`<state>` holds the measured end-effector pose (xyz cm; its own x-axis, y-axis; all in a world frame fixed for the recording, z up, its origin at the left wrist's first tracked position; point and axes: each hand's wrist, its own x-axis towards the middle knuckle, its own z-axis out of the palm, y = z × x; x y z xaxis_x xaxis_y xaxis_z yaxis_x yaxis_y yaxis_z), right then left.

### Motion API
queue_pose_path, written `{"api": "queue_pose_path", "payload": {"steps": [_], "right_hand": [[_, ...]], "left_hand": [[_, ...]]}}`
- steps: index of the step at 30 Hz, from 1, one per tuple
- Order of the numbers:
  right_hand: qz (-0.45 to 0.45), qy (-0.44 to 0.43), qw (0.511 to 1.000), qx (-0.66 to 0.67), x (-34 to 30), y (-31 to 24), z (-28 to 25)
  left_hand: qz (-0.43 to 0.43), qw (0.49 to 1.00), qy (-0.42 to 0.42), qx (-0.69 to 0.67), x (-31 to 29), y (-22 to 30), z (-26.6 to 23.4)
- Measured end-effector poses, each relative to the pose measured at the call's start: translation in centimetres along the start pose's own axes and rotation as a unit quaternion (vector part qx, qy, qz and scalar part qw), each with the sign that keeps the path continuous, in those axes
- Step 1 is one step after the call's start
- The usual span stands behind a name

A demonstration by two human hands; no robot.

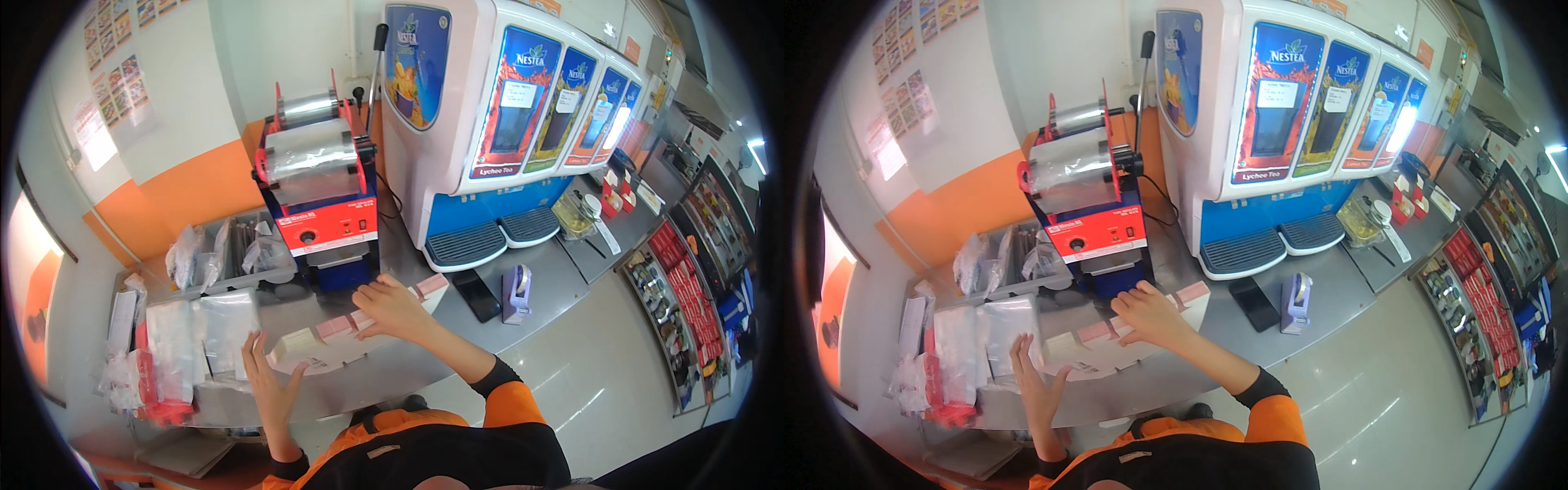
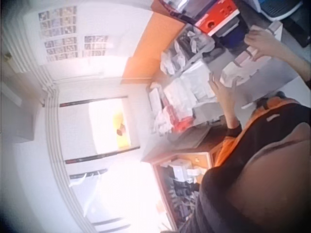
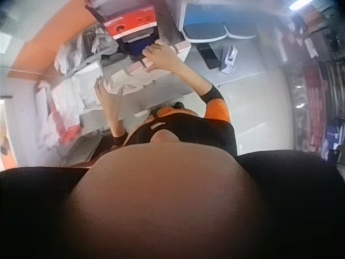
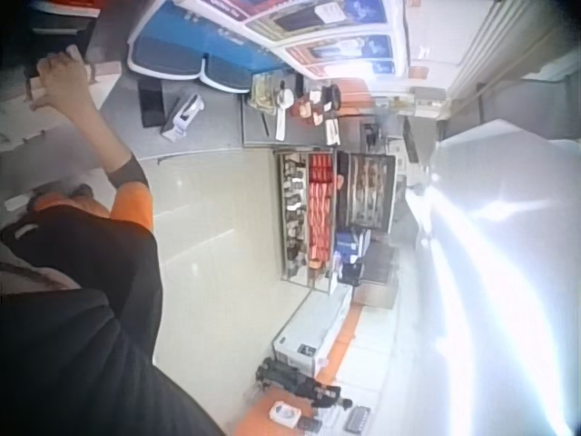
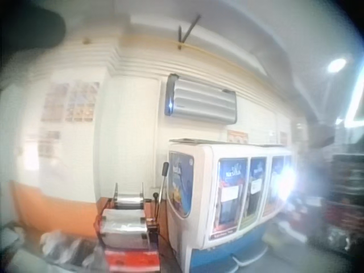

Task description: The person sits on the floor and sorts flat-packed cardboard boxes, then moves to a counter to fold and tape them into finished boxes. The person handles multiple boxes one at a time, folding flaps and securing them with tape.

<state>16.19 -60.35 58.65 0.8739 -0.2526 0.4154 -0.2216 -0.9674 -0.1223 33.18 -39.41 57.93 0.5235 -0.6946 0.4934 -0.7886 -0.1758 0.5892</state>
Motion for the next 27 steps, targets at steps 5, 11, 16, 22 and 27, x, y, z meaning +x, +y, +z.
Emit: {"api": "queue_pose_path", "payload": {"steps": [5,11,16,22,27], "right_hand": [[0.039,0.082,0.996,-0.011,-1.6,-0.1,-2.2],[0.515,0.440,0.735,0.025,-15.0,9.7,-2.8],[0.773,0.202,0.584,-0.143,-30.1,18.0,6.6],[0.735,0.305,0.555,0.244,-35.2,20.2,8.3],[0.715,0.319,0.486,0.387,-32.0,17.2,4.4]], "left_hand": [[0.206,0.970,-0.132,0.004,4.7,7.0,5.6],[0.206,0.969,-0.135,0.002,5.6,4.7,7.6],[0.184,0.968,-0.169,-0.028,6.4,5.5,8.1],[0.193,0.965,-0.172,-0.037,6.5,5.7,8.3],[0.197,0.969,-0.146,-0.024,6.4,5.1,8.2]]}}
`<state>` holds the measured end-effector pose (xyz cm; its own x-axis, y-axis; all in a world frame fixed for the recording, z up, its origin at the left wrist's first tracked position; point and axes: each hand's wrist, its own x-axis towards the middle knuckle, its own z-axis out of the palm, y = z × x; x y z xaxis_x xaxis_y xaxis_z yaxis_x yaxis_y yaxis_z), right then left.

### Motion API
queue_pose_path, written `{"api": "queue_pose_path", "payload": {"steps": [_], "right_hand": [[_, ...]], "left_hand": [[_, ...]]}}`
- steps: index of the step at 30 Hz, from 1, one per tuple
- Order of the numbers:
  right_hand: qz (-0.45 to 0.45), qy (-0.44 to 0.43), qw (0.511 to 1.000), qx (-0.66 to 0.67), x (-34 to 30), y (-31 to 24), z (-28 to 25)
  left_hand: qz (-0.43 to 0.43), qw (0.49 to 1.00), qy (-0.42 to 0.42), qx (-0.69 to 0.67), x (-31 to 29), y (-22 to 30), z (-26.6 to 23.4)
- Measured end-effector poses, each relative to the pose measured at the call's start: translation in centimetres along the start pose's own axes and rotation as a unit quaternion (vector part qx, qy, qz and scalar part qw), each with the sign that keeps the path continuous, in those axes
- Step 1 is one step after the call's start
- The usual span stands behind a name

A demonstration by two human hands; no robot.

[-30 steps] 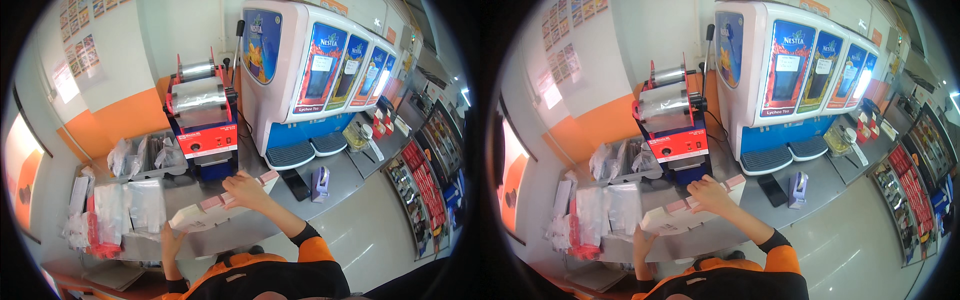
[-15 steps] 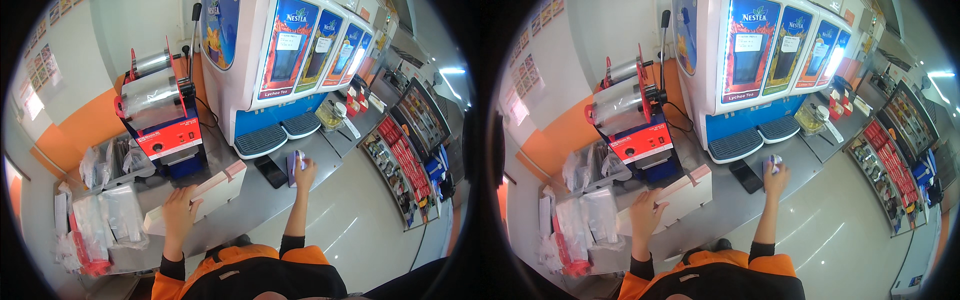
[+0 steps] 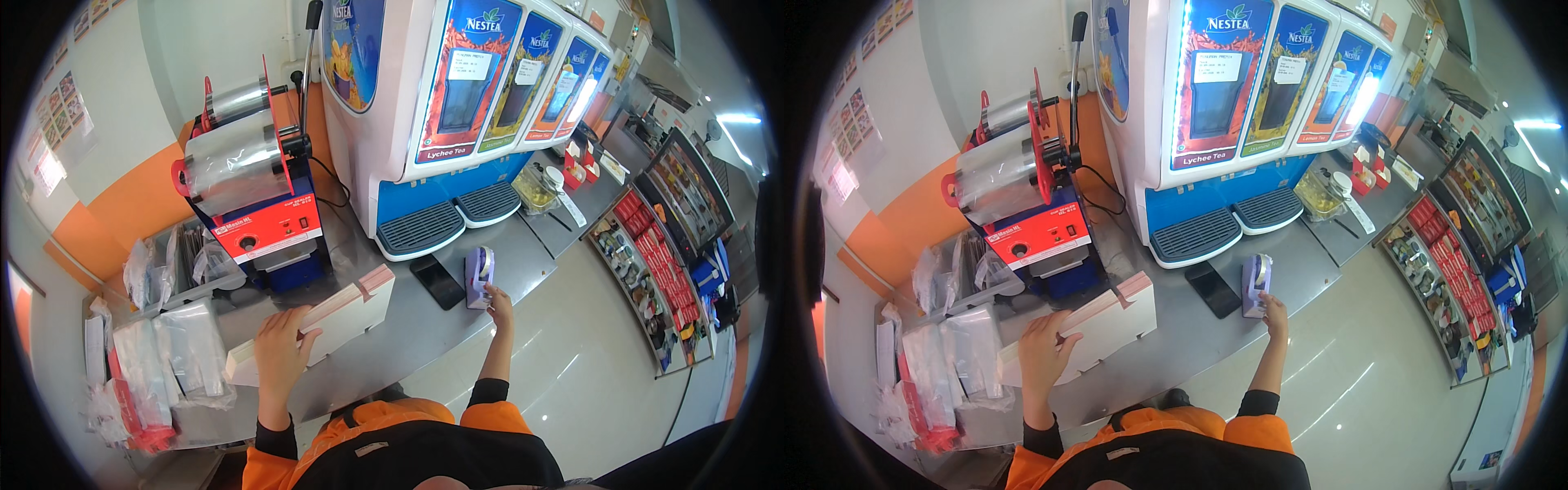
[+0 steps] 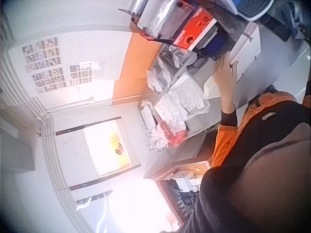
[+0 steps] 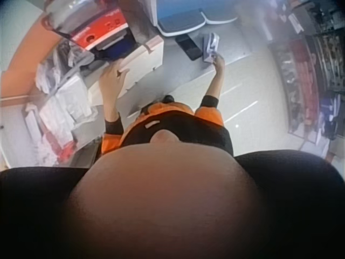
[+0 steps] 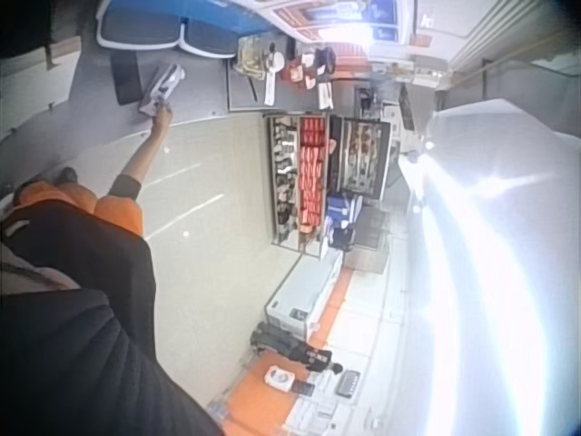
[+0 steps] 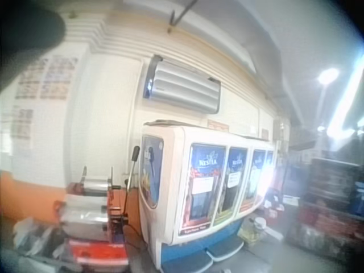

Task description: The person sits on the floor and sorts flat-packed cardboard boxes, then moves to a counter to fold and tape them into finished boxes. The person handles multiple boxes one at a time, folding flaps and securing them with tape.

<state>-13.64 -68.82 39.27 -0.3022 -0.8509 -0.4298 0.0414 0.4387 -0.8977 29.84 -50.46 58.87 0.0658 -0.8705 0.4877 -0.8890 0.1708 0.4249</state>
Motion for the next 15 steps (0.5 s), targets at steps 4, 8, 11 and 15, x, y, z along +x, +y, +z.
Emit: {"api": "queue_pose_path", "payload": {"steps": [4,8,11,15], "right_hand": [[-0.024,-0.026,0.995,0.088,0.1,1.2,-1.0],[-0.065,-0.050,0.974,0.210,-0.4,2.8,-1.3],[-0.091,-0.067,0.927,0.357,-1.0,4.7,-1.5],[-0.166,-0.096,0.917,0.351,-1.3,7.0,-1.3]], "left_hand": [[-0.013,1.000,-0.017,-0.009,0.4,0.6,-0.1],[-0.021,1.000,-0.019,-0.004,0.4,0.5,0.0],[-0.033,0.999,-0.018,-0.004,0.4,0.5,0.0],[-0.021,1.000,-0.009,0.007,0.6,0.4,0.0]]}}
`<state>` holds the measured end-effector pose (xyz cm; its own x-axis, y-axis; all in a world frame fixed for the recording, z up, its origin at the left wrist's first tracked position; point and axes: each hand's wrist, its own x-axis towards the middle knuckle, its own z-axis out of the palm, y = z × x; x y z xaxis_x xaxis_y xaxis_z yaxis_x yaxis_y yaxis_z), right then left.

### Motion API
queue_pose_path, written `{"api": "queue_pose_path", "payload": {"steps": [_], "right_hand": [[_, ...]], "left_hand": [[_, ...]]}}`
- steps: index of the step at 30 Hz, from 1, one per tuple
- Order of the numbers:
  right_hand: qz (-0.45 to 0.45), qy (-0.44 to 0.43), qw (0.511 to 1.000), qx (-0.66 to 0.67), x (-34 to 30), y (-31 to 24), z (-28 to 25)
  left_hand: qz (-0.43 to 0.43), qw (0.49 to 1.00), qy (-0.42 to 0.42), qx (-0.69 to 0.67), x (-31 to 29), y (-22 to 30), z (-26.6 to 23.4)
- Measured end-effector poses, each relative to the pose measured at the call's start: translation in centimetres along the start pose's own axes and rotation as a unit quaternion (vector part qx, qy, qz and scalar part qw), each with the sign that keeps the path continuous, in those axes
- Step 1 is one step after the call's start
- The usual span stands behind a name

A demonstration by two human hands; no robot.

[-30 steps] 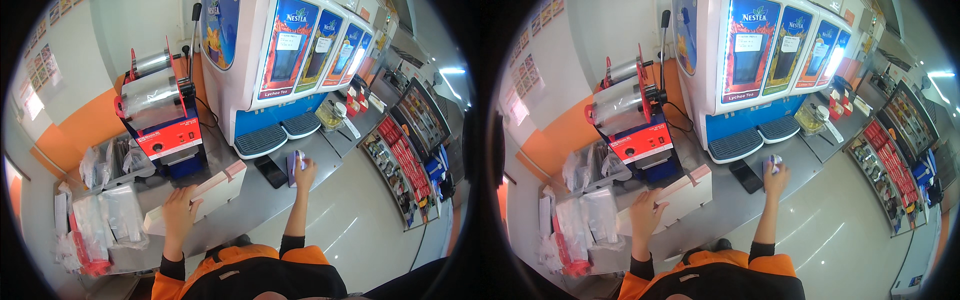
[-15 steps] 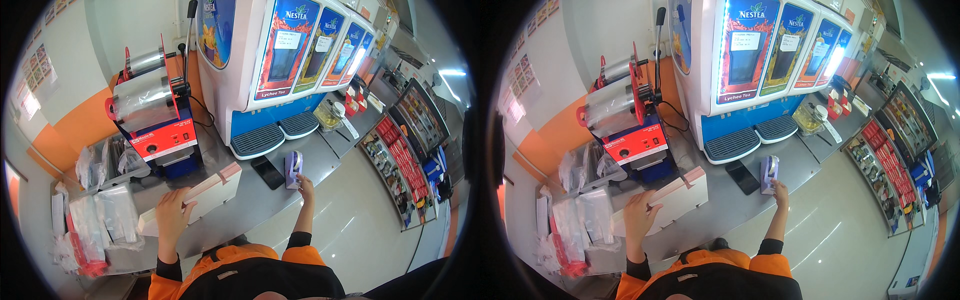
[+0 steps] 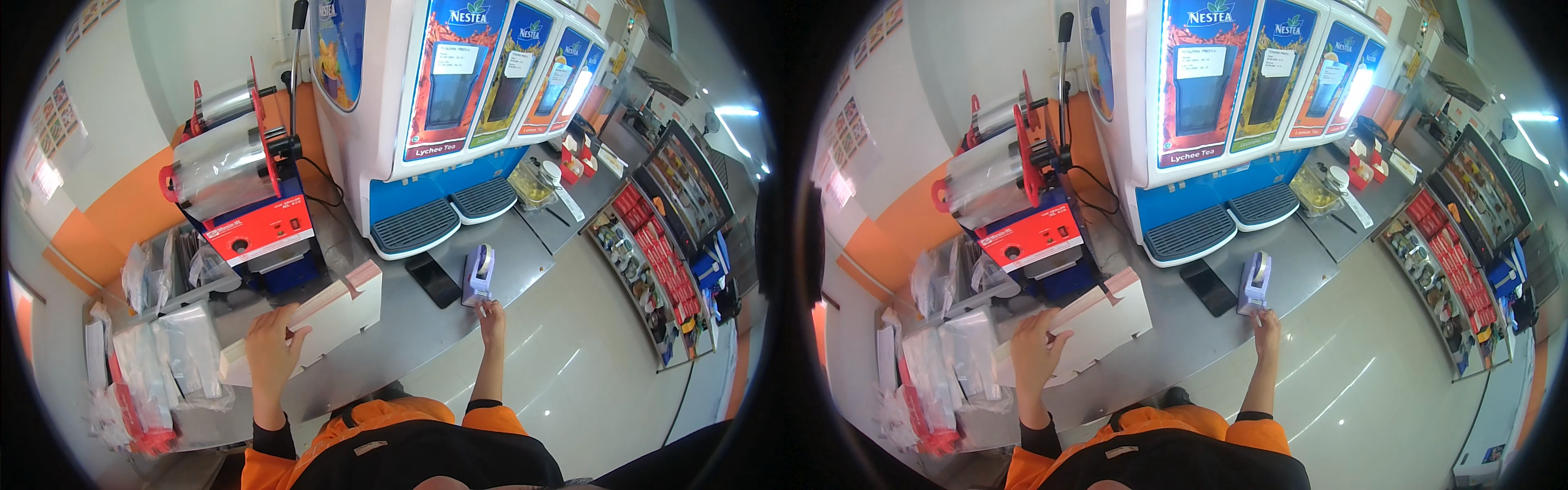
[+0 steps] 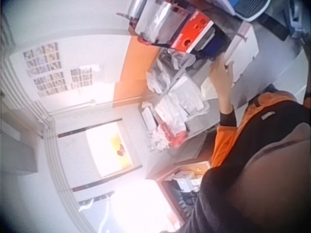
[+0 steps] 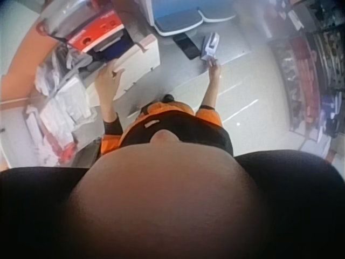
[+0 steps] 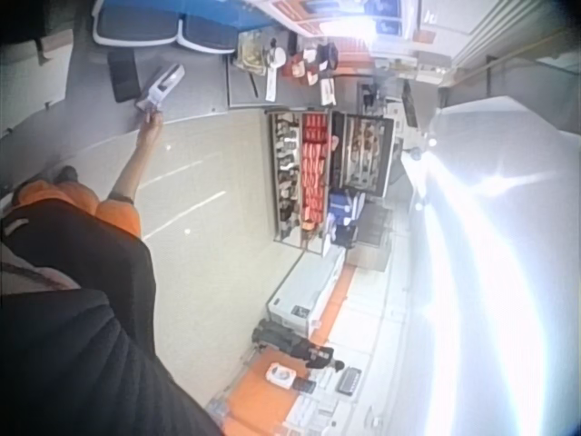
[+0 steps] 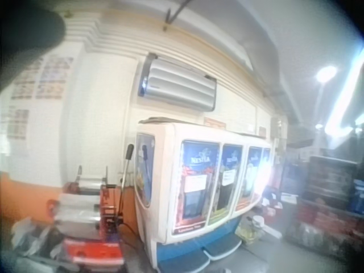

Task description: The person sits on the floor and sorts flat-packed cardboard boxes, then moves to a counter to fold and tape them into finished boxes. The person handles multiple boxes one at a time, folding flaps and securing them with tape.

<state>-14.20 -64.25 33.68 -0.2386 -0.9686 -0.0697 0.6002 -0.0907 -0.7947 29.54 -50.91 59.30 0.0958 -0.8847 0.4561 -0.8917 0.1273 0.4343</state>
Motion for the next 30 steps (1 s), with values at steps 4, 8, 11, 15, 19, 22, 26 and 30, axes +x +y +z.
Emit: {"api": "queue_pose_path", "payload": {"steps": [4,8,11,15,19,22,26,30], "right_hand": [[-0.044,0.026,0.998,-0.026,-0.5,1.7,0.1],[-0.041,0.053,0.997,-0.046,-0.4,3.0,-0.4],[-0.028,0.111,0.987,-0.109,-0.7,3.0,0.7],[-0.039,0.081,0.964,-0.248,0.8,2.9,-1.3],[0.024,0.080,0.868,-0.489,1.8,1.6,-2.0],[0.088,0.013,0.796,-0.599,0.5,0.9,-0.7],[0.041,-0.158,0.929,-0.333,-4.7,-2.1,12.3],[0.027,-0.288,0.945,-0.151,-11.2,-3.1,26.4]], "left_hand": [[-0.012,1.000,-0.004,0.000,0.1,-0.1,0.0],[-0.001,1.000,0.001,0.000,0.4,0.0,0.1],[-0.017,1.000,-0.016,0.003,0.2,-0.1,-0.2],[-0.029,0.999,-0.036,-0.007,0.4,0.2,-0.4],[0.029,0.999,0.022,0.018,0.3,-0.2,0.0],[0.017,1.000,0.024,0.006,0.1,-0.2,0.0],[-0.031,0.999,0.009,-0.039,0.5,0.4,-0.4],[-0.027,0.999,0.030,-0.024,0.7,0.4,-0.9]]}}
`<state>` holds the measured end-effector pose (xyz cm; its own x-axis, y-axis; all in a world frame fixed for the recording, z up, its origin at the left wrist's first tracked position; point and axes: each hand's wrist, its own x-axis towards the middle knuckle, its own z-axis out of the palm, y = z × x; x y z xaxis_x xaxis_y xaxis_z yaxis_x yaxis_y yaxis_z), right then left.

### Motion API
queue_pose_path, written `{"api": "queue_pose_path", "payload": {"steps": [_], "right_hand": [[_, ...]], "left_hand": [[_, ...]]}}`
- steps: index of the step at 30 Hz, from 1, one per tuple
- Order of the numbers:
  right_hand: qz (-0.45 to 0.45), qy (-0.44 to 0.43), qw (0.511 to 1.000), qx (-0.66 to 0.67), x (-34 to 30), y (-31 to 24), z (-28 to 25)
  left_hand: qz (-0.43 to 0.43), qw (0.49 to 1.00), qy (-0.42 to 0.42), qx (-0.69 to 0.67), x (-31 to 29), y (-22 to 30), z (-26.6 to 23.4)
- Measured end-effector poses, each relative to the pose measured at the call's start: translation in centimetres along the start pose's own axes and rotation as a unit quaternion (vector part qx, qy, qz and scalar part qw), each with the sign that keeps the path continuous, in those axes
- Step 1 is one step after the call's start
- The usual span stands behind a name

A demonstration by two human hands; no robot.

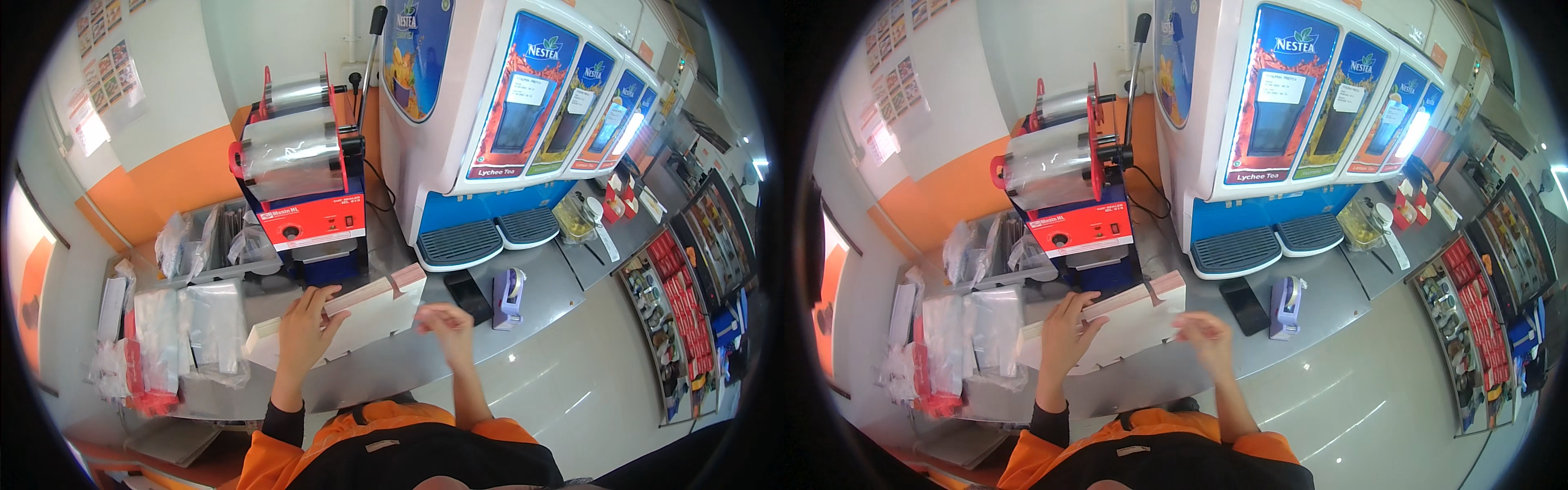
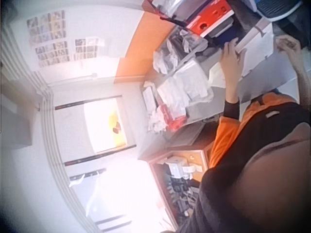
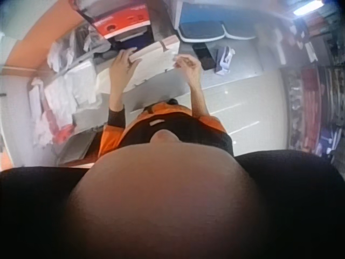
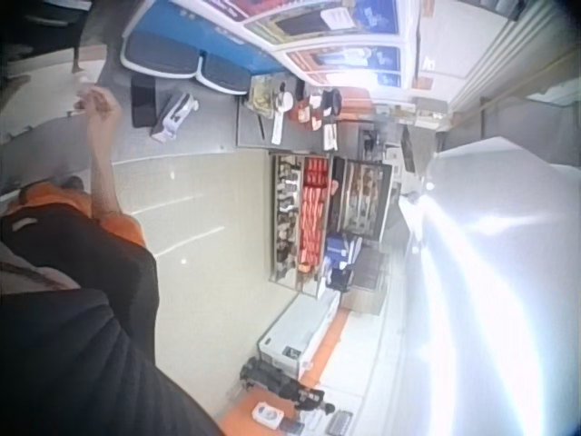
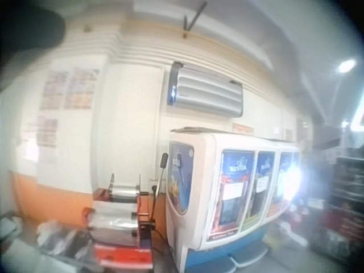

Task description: The person sits on the floor and sorts flat-packed cardboard boxes, then moves to a counter to fold and tape them into finished boxes. The person handles multiple boxes one at a time, folding flaps and securing them with tape.

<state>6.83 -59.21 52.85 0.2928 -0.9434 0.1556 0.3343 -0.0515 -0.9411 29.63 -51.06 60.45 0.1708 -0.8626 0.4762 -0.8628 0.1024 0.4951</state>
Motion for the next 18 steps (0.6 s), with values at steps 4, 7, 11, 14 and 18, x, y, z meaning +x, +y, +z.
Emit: {"api": "queue_pose_path", "payload": {"steps": [4,7,11,14,18], "right_hand": [[0.039,-0.064,0.997,0.027,0.5,-1.5,8.3],[0.028,-0.049,0.998,0.015,0.8,-0.9,10.6],[0.029,-0.016,0.998,-0.048,1.1,-0.3,11.4],[0.024,-0.017,0.996,-0.082,1.2,-0.4,11.5],[0.021,-0.012,0.992,-0.120,1.4,-1.1,11.6]], "left_hand": [[-0.005,1.000,0.017,-0.026,-0.5,-1.1,0.6],[-0.002,0.999,0.031,-0.042,-0.6,-1.2,1.2],[0.004,0.998,0.041,-0.046,-0.9,-1.3,1.4],[0.021,0.997,0.059,-0.046,-0.9,-1.4,1.4],[0.041,0.995,0.078,-0.053,-1.1,-1.8,1.5]]}}
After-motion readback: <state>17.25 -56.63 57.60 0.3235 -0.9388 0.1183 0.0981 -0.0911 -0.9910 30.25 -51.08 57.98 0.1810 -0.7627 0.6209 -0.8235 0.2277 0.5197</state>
